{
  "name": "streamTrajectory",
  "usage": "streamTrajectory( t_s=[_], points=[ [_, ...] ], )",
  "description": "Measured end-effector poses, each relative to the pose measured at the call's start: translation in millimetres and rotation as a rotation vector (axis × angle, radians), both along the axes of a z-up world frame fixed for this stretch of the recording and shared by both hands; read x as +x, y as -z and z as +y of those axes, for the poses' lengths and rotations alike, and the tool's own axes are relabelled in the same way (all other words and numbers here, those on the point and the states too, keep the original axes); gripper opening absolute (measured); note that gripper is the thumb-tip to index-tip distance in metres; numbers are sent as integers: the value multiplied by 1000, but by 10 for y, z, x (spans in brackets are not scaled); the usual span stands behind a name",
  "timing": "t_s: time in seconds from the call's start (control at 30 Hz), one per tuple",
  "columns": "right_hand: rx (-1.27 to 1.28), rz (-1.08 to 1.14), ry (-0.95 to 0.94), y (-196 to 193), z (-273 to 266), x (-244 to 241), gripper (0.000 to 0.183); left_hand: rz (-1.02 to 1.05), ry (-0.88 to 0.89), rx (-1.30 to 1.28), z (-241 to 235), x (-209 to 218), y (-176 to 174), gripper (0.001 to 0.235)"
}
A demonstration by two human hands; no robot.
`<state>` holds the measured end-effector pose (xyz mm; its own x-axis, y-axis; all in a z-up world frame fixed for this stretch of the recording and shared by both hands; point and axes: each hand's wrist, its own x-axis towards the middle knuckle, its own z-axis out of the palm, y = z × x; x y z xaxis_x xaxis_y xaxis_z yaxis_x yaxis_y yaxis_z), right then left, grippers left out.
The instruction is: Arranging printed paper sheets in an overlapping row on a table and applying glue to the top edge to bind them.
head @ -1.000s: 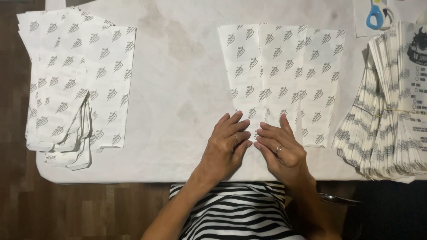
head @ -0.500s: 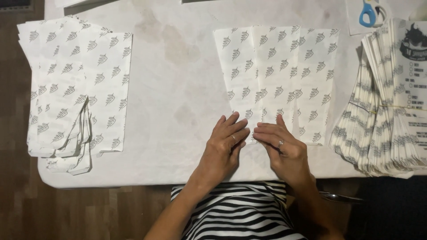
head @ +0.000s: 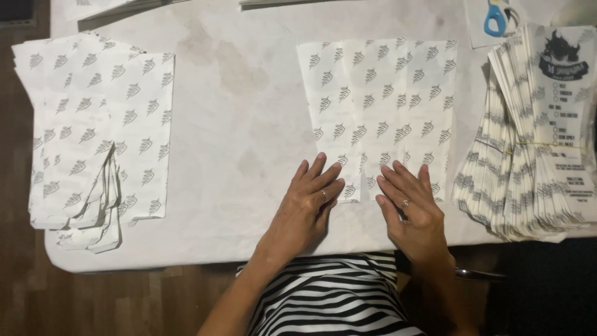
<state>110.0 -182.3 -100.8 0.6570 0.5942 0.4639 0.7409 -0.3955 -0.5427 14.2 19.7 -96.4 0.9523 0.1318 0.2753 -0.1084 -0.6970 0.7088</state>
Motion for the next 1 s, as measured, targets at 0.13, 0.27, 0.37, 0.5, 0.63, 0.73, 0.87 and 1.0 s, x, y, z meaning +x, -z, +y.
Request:
streamTrajectory(
  t_s=[0.13, 0.27, 0.37, 0.5, 0.63, 0.73, 0.87, 1.0],
  points=[
    [9, -24, 4, -94, 85, -47, 30, -72, -44, -61, -8, -34, 9, 32],
    [30, -4, -83, -70, 276, -106, 28, -166, -163, -16, 417, -169, -174, 30],
    [6, -76, -227, -6, 312, -104, 33, -332, -397, 61, 882, -361, -335, 18],
    [22, -1, -192, -5, 321, -121, 29, 369, -794, 569, 1335, -737, 3, 75],
    [27, -23, -192, 10, 326, -118, 29, 455, -740, 558, 1108, -495, 45, 56],
    [16, -22, -198, 17, 315, -113, 29, 389, -624, 529, 717, -88, 193, 58],
    [-3, -35, -196, 20, 299, -109, 31, 313, -481, 675, 385, 237, 108, 72],
    [-4, -29, -211, 21, 291, -94, 32, 101, -318, 527, 286, 246, 24, 60]
  ],
)
